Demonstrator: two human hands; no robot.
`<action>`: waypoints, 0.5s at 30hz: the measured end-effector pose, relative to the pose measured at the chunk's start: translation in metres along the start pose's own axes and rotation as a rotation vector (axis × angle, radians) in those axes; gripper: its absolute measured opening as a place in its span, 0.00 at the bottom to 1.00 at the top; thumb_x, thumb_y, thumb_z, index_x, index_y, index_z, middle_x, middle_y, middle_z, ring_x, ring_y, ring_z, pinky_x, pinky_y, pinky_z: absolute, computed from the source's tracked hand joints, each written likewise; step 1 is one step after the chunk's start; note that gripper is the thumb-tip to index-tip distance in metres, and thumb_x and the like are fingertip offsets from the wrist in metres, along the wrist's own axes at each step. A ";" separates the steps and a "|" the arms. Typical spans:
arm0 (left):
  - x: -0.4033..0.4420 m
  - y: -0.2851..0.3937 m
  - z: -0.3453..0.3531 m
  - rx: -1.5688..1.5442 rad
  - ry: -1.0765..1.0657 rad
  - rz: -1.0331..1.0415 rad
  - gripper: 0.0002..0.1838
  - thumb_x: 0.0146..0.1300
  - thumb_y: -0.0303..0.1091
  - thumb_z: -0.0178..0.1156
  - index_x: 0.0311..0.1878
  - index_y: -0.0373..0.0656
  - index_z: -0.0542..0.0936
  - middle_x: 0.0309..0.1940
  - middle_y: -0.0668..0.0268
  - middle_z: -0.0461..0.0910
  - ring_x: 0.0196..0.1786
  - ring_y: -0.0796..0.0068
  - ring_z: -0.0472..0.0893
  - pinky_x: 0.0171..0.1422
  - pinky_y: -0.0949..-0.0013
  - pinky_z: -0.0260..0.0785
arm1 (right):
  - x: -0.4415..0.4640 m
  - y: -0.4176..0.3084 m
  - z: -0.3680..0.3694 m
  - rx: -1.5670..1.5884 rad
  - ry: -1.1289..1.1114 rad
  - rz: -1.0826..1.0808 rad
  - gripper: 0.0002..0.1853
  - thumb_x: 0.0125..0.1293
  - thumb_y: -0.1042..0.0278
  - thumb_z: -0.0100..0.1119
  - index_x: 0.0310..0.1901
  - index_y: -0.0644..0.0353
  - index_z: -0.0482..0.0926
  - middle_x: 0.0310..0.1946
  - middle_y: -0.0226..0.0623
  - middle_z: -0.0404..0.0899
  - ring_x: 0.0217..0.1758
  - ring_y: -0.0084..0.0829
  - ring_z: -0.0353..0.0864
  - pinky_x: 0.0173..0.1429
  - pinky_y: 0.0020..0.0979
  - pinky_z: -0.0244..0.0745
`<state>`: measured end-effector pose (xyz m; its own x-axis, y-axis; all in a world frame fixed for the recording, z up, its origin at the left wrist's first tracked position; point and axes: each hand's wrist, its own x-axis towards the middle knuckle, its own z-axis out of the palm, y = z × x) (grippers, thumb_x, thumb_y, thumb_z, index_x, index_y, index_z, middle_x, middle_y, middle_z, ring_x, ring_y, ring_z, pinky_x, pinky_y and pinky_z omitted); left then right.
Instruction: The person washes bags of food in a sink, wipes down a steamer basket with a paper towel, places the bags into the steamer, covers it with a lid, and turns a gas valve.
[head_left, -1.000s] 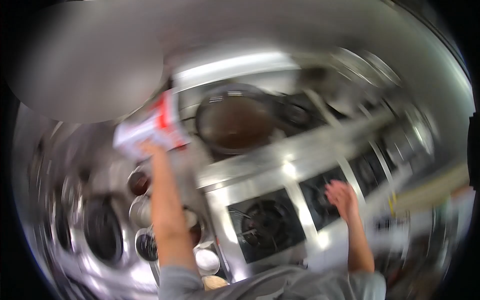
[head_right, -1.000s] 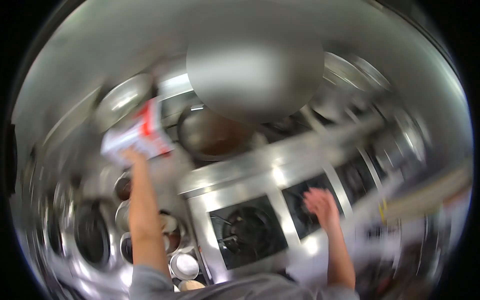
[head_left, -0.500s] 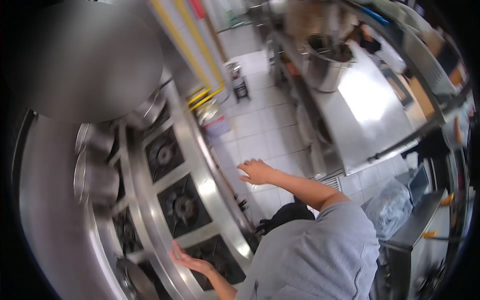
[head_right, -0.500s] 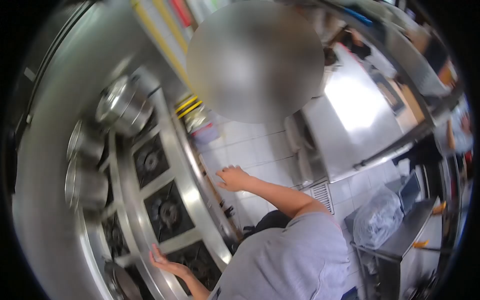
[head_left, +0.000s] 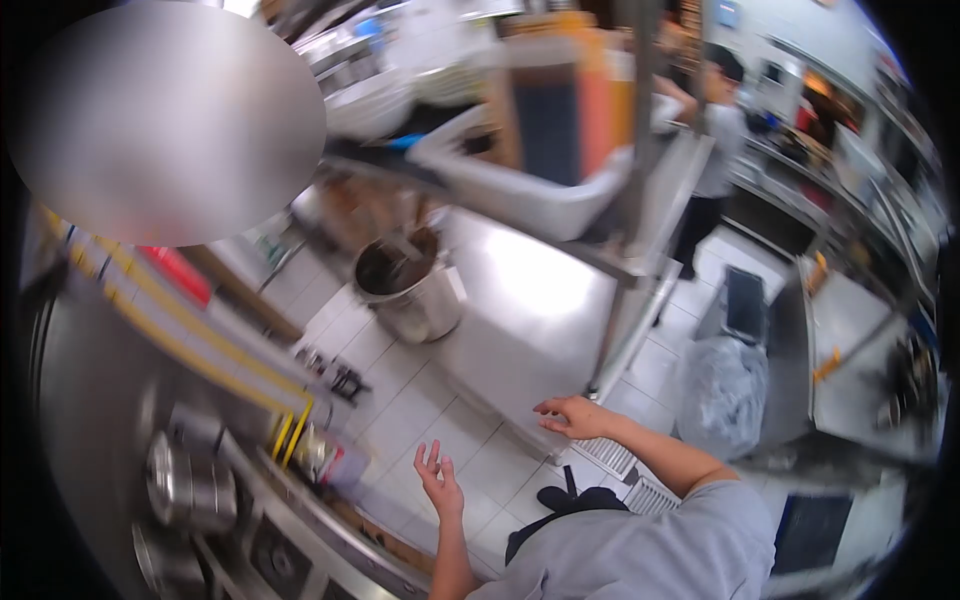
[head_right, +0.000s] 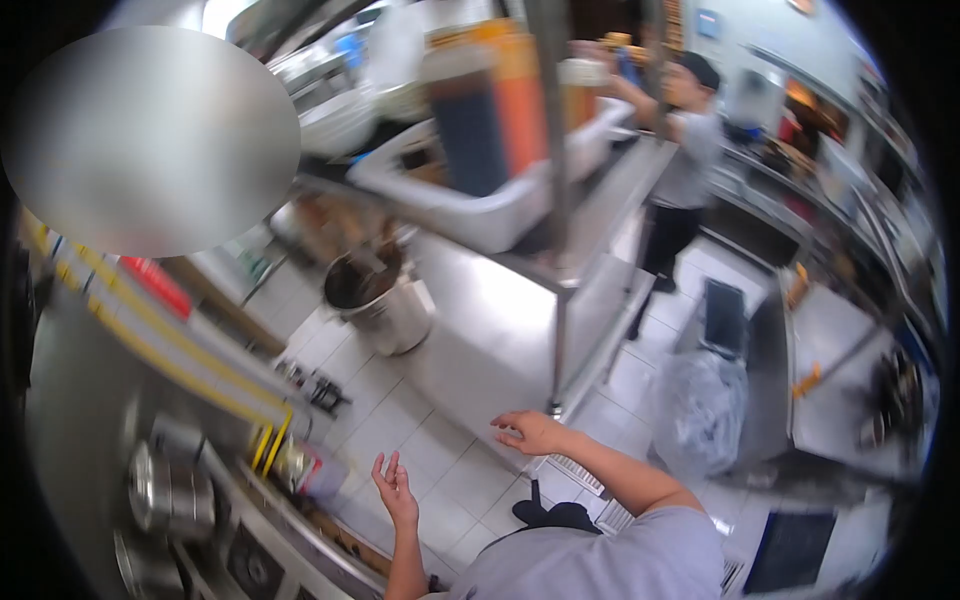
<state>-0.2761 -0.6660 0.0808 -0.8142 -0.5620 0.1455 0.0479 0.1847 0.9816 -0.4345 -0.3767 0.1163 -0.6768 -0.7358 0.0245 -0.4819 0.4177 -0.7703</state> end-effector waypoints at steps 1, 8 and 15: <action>0.011 0.002 0.022 -0.036 -0.082 -0.042 0.31 0.73 0.36 0.56 0.74 0.43 0.58 0.66 0.53 0.76 0.63 0.65 0.75 0.69 0.62 0.61 | -0.020 0.022 -0.007 -0.026 0.014 0.021 0.23 0.72 0.50 0.55 0.59 0.58 0.78 0.51 0.50 0.83 0.53 0.51 0.83 0.60 0.44 0.77; 0.032 0.029 0.136 0.305 -0.669 0.045 0.33 0.70 0.38 0.61 0.73 0.40 0.60 0.66 0.50 0.75 0.66 0.58 0.75 0.68 0.60 0.64 | -0.164 0.186 0.045 0.141 0.315 0.678 0.25 0.68 0.47 0.56 0.58 0.56 0.80 0.52 0.52 0.84 0.55 0.52 0.83 0.61 0.45 0.77; 0.022 0.014 0.169 0.351 -1.035 0.256 0.33 0.68 0.36 0.64 0.73 0.42 0.64 0.66 0.51 0.76 0.67 0.59 0.76 0.68 0.56 0.65 | -0.420 0.209 0.258 0.416 0.483 1.996 0.22 0.63 0.64 0.55 0.58 0.58 0.82 0.64 0.47 0.76 0.68 0.49 0.75 0.69 0.43 0.72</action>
<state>-0.3914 -0.5396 0.0767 -0.9001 0.4356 0.0047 0.2499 0.5074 0.8246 -0.1073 -0.1179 -0.2193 -0.0849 0.6528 -0.7528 0.9935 0.1128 -0.0143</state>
